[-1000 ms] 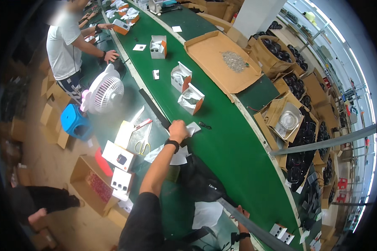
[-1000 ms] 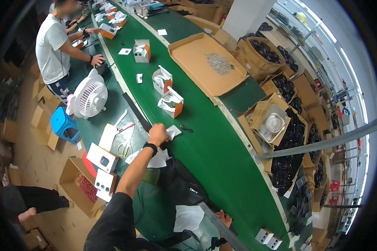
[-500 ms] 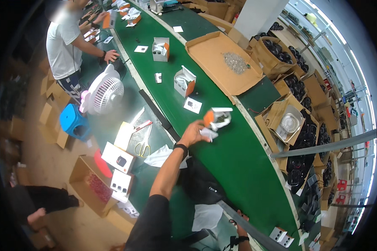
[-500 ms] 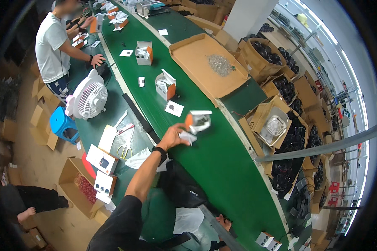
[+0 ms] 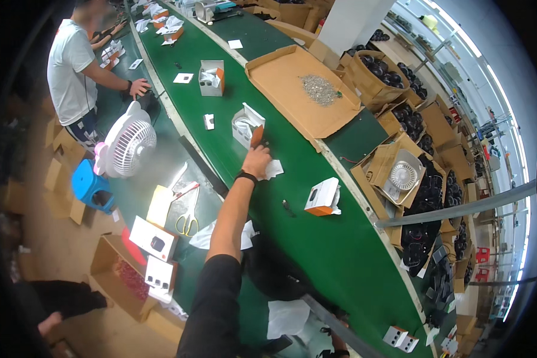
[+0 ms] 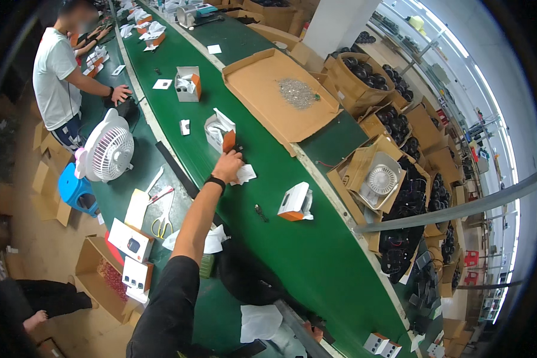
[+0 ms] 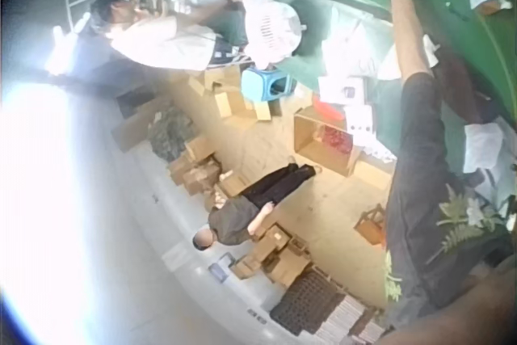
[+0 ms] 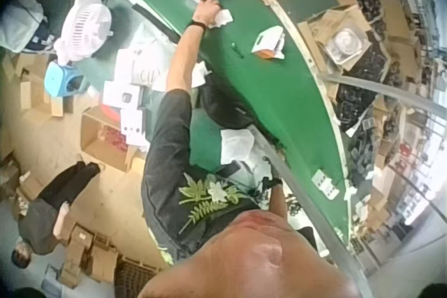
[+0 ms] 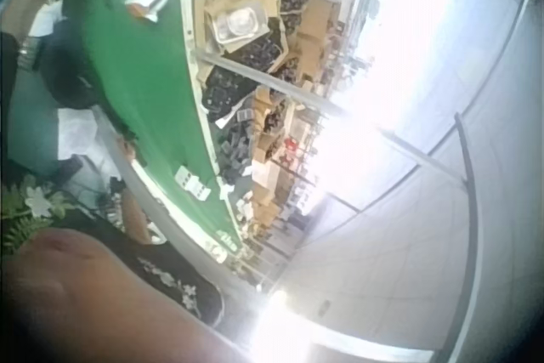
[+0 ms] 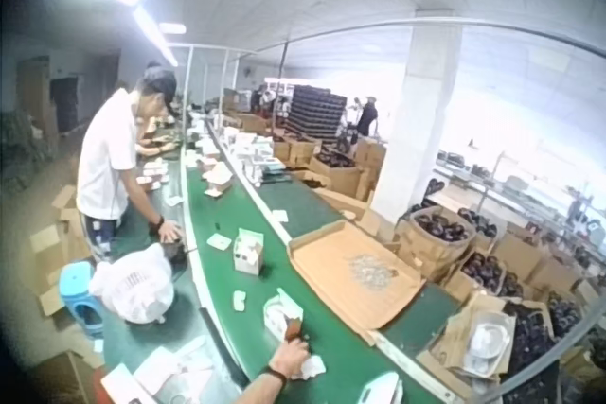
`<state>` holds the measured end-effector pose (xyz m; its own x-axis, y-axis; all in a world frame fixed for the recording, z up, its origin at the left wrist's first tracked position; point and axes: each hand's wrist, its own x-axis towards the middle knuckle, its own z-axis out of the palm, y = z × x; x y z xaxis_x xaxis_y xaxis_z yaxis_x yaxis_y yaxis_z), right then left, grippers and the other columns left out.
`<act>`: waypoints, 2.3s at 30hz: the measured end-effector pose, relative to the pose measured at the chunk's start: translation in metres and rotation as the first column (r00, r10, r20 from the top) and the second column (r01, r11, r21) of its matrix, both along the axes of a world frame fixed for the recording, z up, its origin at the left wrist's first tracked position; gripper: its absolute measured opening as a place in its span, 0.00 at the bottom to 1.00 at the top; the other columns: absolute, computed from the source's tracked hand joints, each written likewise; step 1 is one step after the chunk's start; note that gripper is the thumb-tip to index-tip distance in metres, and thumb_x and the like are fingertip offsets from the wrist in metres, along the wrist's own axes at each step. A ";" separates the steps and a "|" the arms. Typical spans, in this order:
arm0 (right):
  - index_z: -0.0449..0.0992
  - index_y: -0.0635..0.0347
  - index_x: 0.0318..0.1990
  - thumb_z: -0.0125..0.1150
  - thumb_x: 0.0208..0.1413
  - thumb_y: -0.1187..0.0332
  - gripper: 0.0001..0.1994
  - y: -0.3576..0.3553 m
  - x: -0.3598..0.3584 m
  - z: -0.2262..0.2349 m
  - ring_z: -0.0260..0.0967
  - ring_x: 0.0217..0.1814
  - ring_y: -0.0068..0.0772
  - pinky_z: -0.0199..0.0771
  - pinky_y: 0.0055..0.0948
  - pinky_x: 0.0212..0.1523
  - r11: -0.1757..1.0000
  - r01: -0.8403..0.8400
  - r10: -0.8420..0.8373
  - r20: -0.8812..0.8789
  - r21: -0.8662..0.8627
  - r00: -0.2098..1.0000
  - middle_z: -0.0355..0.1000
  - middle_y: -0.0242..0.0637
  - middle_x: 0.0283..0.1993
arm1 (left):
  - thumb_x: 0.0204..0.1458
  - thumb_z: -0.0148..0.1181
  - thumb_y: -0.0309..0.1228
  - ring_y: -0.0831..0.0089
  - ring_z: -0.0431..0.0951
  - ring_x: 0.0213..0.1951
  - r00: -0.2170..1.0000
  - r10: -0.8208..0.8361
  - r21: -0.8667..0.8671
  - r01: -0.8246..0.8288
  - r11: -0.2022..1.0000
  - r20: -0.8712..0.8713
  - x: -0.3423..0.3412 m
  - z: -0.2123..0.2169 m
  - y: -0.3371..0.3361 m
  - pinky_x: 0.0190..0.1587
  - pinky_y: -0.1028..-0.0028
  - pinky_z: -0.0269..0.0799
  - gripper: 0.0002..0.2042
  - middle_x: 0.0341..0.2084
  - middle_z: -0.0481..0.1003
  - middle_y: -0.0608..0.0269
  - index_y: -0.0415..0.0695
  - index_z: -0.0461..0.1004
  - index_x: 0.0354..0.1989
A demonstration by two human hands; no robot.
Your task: Packing electronic devices, chargers, and cables into white product boxes on an assembly line.
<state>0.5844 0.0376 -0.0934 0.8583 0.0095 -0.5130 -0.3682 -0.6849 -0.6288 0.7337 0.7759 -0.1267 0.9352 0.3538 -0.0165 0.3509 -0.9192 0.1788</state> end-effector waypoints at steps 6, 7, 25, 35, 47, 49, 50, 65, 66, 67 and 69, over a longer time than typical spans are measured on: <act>0.83 0.65 0.31 0.70 0.65 0.61 0.15 0.006 -0.015 -0.007 0.74 0.21 0.24 0.72 0.33 0.24 0.997 -0.058 0.059 0.009 -0.053 0.998 0.78 0.35 0.21 | 0.27 0.90 0.36 0.52 0.81 0.56 0.987 0.154 -0.131 -0.159 0.979 -0.048 -0.008 0.005 -0.019 0.56 0.53 0.80 0.37 0.44 0.85 0.56 0.45 0.76 0.50; 0.82 0.64 0.31 0.70 0.65 0.60 0.15 0.009 -0.017 -0.009 0.73 0.20 0.24 0.71 0.33 0.24 0.996 -0.067 0.068 0.012 -0.061 0.998 0.78 0.35 0.21 | 0.28 0.90 0.36 0.50 0.82 0.54 0.973 0.225 -0.162 -0.230 0.960 -0.052 -0.015 0.003 -0.023 0.55 0.53 0.81 0.38 0.42 0.86 0.55 0.45 0.73 0.51; 0.81 0.62 0.32 0.66 0.67 0.59 0.16 -0.078 0.003 -0.081 0.71 0.17 0.27 0.67 0.32 0.18 0.996 -0.061 0.072 0.178 -0.066 0.981 0.77 0.35 0.23 | 0.34 0.90 0.39 0.47 0.87 0.51 0.289 0.927 -0.687 -0.624 0.373 0.241 -0.048 0.009 0.086 0.54 0.54 0.82 0.45 0.48 0.85 0.43 0.41 0.73 0.63; 0.81 0.64 0.32 0.64 0.68 0.60 0.16 -0.029 -0.001 -0.029 0.71 0.16 0.29 0.66 0.32 0.16 0.997 0.080 -0.074 0.200 -0.020 0.977 0.78 0.37 0.25 | 0.44 0.78 0.38 0.43 0.87 0.46 0.267 0.883 -0.572 -0.682 0.456 0.385 -0.055 0.001 0.097 0.52 0.51 0.82 0.21 0.41 0.87 0.43 0.43 0.87 0.48; 0.82 0.66 0.40 0.54 0.74 0.57 0.20 -0.069 0.020 0.037 0.72 0.18 0.25 0.63 0.28 0.12 0.994 -0.093 0.098 0.089 -0.061 0.991 0.78 0.38 0.29 | 0.50 0.80 0.30 0.71 0.87 0.40 0.071 0.917 -0.920 0.011 0.392 0.392 -0.124 0.142 -0.065 0.45 0.69 0.82 0.18 0.39 0.89 0.60 0.36 0.87 0.48; 0.82 0.67 0.42 0.54 0.76 0.55 0.21 -0.044 0.011 0.064 0.71 0.18 0.25 0.63 0.26 0.13 0.998 0.043 -0.041 0.053 -0.051 0.998 0.79 0.37 0.30 | 0.52 0.80 0.30 0.72 0.88 0.41 -0.011 0.908 -0.886 0.216 0.410 0.418 -0.169 0.172 -0.112 0.45 0.71 0.81 0.16 0.39 0.88 0.62 0.36 0.87 0.48; 0.81 0.67 0.44 0.56 0.76 0.51 0.23 -0.053 0.010 0.071 0.70 0.18 0.24 0.62 0.25 0.13 0.997 0.080 -0.080 0.052 0.006 0.995 0.79 0.37 0.31 | 0.52 0.80 0.30 0.74 0.87 0.40 0.034 0.921 -0.899 0.235 0.370 0.388 -0.192 0.193 -0.142 0.45 0.71 0.82 0.17 0.39 0.88 0.63 0.35 0.86 0.48; 0.82 0.64 0.43 0.56 0.75 0.43 0.28 -0.183 -0.098 0.180 0.70 0.20 0.23 0.61 0.23 0.16 0.932 0.049 -0.134 0.217 0.358 0.967 0.71 0.30 0.24 | 0.54 0.79 0.27 0.70 0.85 0.46 -0.157 0.987 -0.994 -0.099 -0.047 -0.031 -0.656 0.143 -0.501 0.50 0.69 0.80 0.21 0.47 0.86 0.59 0.35 0.82 0.55; 0.82 0.64 0.43 0.57 0.75 0.43 0.28 -0.194 -0.106 0.191 0.70 0.20 0.23 0.61 0.23 0.16 0.921 0.065 -0.165 0.232 0.383 0.959 0.70 0.30 0.24 | 0.55 0.78 0.25 0.70 0.84 0.49 -0.186 0.980 -0.995 -0.052 -0.081 -0.070 -0.671 0.130 -0.512 0.53 0.69 0.79 0.22 0.49 0.85 0.59 0.34 0.81 0.57; 0.82 0.64 0.43 0.57 0.75 0.43 0.28 -0.201 -0.116 0.199 0.70 0.20 0.23 0.60 0.23 0.16 0.908 0.069 -0.180 0.237 0.414 0.955 0.70 0.30 0.24 | 0.56 0.77 0.22 0.69 0.83 0.50 -0.237 0.968 -0.994 -0.043 -0.099 -0.086 -0.694 0.108 -0.521 0.54 0.69 0.79 0.22 0.50 0.84 0.60 0.34 0.80 0.59; 0.82 0.63 0.43 0.57 0.75 0.42 0.27 -0.207 -0.133 0.209 0.70 0.20 0.23 0.59 0.22 0.16 0.905 0.045 -0.150 0.219 0.423 0.964 0.70 0.29 0.24 | 0.56 0.77 0.21 0.68 0.83 0.50 -0.333 0.934 -0.992 0.028 -0.127 -0.129 -0.751 0.058 -0.537 0.55 0.69 0.78 0.22 0.51 0.84 0.60 0.33 0.80 0.59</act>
<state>0.4513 -0.1698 0.1158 0.9624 0.0837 -0.2585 -0.2208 -0.3140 -0.9234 -0.0177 0.2388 -0.0690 -0.2858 0.8343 -0.4715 -0.3113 0.3845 0.8691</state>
